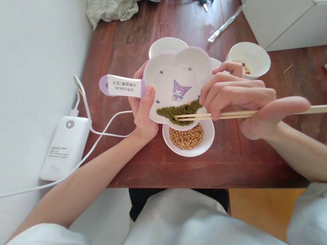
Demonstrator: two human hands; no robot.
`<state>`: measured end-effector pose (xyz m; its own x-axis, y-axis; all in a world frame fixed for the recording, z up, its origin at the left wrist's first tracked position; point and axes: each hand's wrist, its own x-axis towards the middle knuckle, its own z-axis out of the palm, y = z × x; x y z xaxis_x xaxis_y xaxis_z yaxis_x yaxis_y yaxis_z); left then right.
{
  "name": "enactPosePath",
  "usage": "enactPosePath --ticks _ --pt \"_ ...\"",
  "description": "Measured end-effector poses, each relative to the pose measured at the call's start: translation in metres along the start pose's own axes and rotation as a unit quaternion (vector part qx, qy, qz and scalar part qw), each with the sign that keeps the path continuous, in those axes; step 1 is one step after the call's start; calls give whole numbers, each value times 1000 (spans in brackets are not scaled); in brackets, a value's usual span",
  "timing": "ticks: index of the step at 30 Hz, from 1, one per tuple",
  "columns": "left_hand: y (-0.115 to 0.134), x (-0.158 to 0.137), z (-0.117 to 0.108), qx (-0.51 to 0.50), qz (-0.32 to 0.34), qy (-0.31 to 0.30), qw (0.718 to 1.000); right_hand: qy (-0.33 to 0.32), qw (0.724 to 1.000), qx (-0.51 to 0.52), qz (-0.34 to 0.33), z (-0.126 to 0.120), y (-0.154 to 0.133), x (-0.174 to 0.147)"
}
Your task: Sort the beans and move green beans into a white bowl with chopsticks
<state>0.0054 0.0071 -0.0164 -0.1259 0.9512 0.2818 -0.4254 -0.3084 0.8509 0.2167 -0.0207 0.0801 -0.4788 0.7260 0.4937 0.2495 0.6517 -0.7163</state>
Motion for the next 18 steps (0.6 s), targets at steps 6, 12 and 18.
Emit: enactPosePath --ticks 6,12,18 --pt "-8 4 -2 -11 27 -16 999 -9 1000 8 27 0 -1 -6" --pt "-7 5 -1 -49 30 -40 998 -5 1000 18 7 0 0 -5" --pt "-5 6 1 -17 20 -27 999 -16 1000 0 4 -2 0 -4"
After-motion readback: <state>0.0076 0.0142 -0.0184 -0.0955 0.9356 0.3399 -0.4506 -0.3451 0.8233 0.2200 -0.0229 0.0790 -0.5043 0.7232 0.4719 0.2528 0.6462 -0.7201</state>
